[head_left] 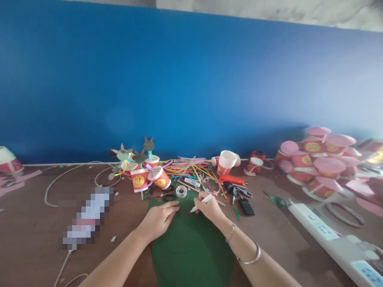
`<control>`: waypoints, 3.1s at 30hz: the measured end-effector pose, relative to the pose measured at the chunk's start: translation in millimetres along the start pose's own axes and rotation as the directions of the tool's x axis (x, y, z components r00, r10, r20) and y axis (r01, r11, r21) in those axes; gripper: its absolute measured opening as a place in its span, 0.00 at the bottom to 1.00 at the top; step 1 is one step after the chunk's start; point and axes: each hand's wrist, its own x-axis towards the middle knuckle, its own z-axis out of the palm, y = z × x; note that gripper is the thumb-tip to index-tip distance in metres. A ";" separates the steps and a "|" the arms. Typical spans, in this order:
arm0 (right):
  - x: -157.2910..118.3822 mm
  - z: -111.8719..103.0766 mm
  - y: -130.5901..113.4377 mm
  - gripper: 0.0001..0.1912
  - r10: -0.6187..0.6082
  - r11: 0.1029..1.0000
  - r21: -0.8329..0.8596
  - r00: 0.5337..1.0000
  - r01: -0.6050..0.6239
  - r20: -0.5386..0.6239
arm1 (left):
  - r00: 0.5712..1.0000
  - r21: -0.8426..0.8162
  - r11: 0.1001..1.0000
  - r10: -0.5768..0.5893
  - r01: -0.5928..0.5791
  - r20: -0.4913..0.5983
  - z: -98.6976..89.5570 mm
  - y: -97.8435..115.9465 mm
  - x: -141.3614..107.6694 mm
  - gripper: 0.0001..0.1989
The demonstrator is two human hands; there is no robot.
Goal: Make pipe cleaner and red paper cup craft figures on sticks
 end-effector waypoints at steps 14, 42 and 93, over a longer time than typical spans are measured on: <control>1.0 0.1 2.7 0.11 0.006 1.000 0.013 1.000 -0.007 0.026 | 1.000 0.022 1.000 -0.006 0.006 0.015 -0.2 0.8 -0.3 0.17; 1.1 -1.2 -0.2 0.10 0.029 0.999 0.016 0.999 -0.029 0.021 | 1.000 0.032 0.999 -0.010 0.010 0.022 0.5 -0.1 0.9 0.17; 1.6 -0.2 -1.1 0.13 0.004 0.998 -0.064 0.999 -0.006 -0.035 | 1.000 0.030 0.999 -0.011 0.011 0.018 -0.4 1.2 -0.4 0.17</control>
